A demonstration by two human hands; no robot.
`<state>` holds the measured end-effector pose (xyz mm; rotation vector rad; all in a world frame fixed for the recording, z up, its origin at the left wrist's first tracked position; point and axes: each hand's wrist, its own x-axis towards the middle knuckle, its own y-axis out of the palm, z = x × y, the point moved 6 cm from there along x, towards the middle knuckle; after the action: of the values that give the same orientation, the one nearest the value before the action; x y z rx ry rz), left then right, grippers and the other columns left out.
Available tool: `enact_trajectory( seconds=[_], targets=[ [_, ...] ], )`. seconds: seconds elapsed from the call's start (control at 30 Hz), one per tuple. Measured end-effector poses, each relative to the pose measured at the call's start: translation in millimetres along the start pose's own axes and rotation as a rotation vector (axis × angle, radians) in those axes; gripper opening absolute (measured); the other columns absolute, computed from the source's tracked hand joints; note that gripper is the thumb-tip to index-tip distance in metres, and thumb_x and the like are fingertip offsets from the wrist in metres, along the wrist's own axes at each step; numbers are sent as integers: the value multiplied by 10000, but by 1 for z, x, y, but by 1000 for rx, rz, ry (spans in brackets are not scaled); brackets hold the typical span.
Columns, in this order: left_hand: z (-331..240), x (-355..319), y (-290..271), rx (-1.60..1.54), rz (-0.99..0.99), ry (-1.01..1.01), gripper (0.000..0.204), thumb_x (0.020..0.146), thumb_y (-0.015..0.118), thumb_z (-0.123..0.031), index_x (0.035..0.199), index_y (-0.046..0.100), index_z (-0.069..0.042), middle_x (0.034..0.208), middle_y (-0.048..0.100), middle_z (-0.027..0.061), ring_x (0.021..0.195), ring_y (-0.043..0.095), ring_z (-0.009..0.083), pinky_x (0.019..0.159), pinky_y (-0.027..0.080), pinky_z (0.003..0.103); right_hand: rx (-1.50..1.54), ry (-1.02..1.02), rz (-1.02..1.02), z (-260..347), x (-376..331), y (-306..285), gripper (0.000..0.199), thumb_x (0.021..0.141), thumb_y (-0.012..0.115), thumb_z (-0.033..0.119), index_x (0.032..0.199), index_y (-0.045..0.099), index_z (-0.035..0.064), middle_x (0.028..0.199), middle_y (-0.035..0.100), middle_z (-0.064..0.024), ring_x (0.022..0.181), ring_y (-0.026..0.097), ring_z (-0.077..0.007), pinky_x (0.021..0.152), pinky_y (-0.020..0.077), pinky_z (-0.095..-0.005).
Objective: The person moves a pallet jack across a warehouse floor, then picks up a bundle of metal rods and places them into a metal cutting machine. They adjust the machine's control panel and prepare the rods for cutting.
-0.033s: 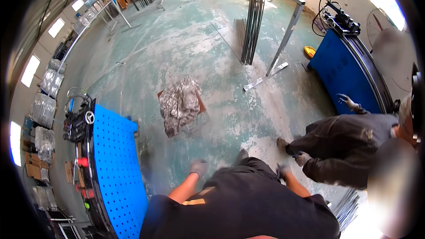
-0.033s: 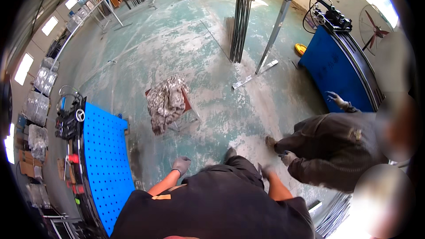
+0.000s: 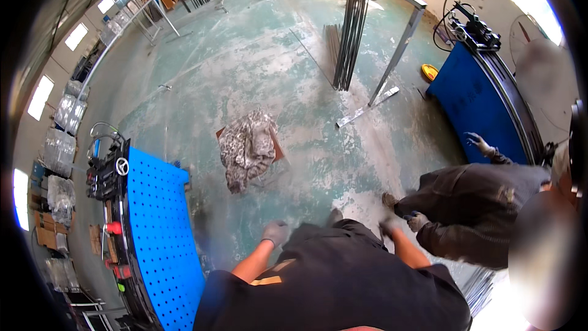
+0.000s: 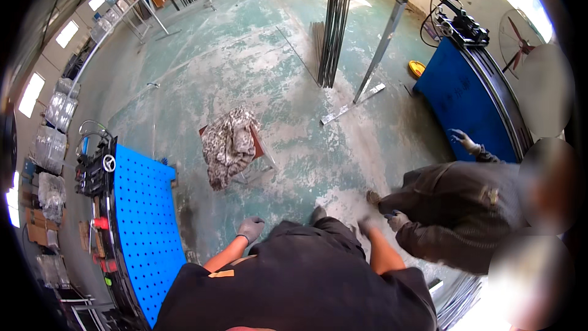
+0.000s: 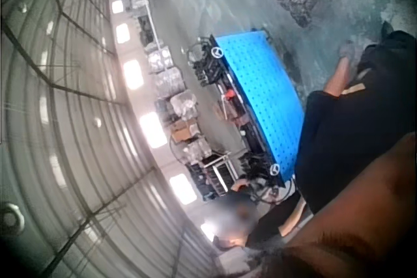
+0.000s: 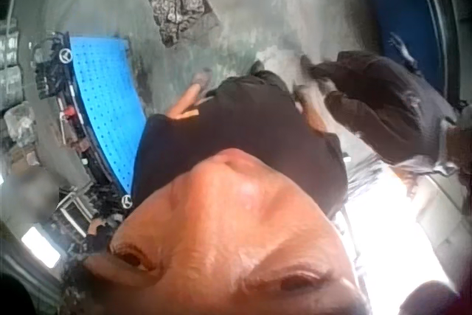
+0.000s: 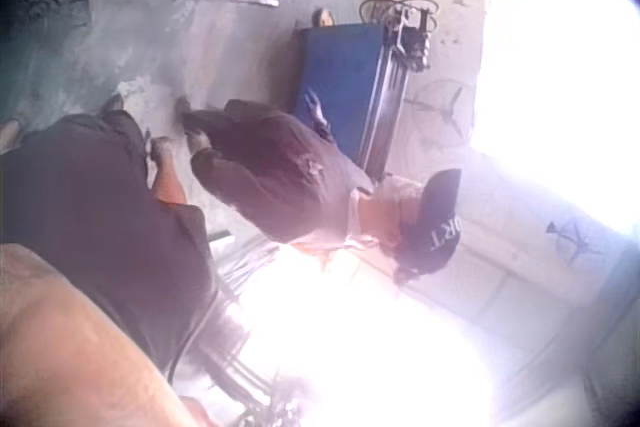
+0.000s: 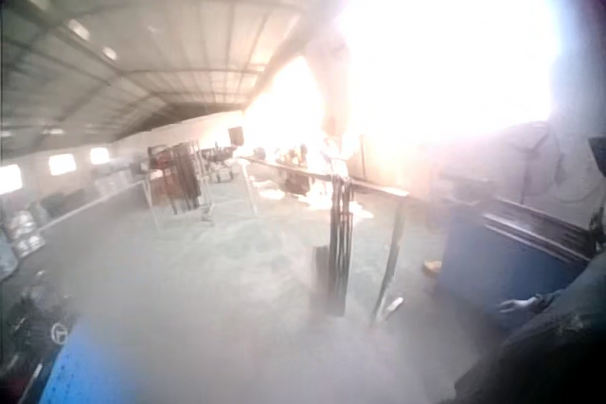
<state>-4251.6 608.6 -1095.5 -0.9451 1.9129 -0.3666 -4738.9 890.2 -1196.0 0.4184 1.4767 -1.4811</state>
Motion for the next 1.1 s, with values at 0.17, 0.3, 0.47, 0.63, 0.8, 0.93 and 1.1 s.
enact_trajectory(
  seconds=[0.17, 0.3, 0.47, 0.63, 0.8, 0.93, 1.1],
  targets=[
    [-72, 40, -62, -166, -44, 16, 355, 948, 646, -244, 1204, 797, -49, 1159, 792, 245, 1128, 755, 408, 980, 576, 444, 137, -430, -332, 271, 49, -190, 367, 949, 732, 358, 1139, 820, 57, 919, 818, -143, 808, 783, -235, 796, 607, -402],
    [-52, 122, -59, -212, -155, -5, 321, 919, 653, -177, 1170, 800, -39, 1080, 797, 240, 1030, 774, 393, 920, 586, 429, 148, -615, -408, 419, 25, -285, 368, 965, 731, 334, 1185, 801, 47, 1099, 812, -211, 1035, 786, -314, 935, 587, -436],
    [-121, 237, -127, -66, -110, 101, 323, 892, 676, -213, 1141, 813, -60, 1085, 794, 241, 1051, 781, 370, 933, 586, 426, 205, -443, -407, 407, 105, -300, 313, 962, 707, 309, 1058, 812, 30, 893, 794, -157, 805, 754, -239, 753, 582, -417],
    [-207, 312, -243, -243, -135, 45, 358, 937, 681, -319, 1143, 806, -54, 1099, 805, 209, 1046, 790, 309, 933, 587, 425, -582, -244, -35, 204, 234, -181, 359, 954, 648, 316, 1118, 802, 36, 1291, 699, -251, 1249, 658, -382, 1006, 522, -500],
    [-229, 399, -311, -209, -319, 58, 323, 958, 686, -301, 1134, 811, -61, 1054, 810, 189, 987, 787, 322, 892, 591, 418, -807, -92, 317, 202, 279, -172, 734, 843, 805, 552, 1417, 699, 107, 1534, 626, -177, 1432, 599, -338, 1137, 529, -447],
    [-143, 453, -269, 8, -62, -160, 409, 1002, 622, -374, 1249, 795, -98, 1265, 766, 221, 1226, 720, 405, 1020, 564, 494, -1244, -345, 404, 362, 313, -235, 501, 979, 685, 466, 1389, 744, 183, 1474, 697, -153, 1354, 677, -318, 1059, 580, -471],
    [-223, 477, -353, -24, 72, -78, 424, 982, 625, -364, 1245, 807, -85, 1251, 784, 208, 1225, 723, 410, 1039, 551, 498, -173, -265, -296, 651, 450, -383, 256, 971, 687, 262, 1033, 826, 57, 901, 820, -160, 850, 812, -308, 772, 637, -440]
  ],
)
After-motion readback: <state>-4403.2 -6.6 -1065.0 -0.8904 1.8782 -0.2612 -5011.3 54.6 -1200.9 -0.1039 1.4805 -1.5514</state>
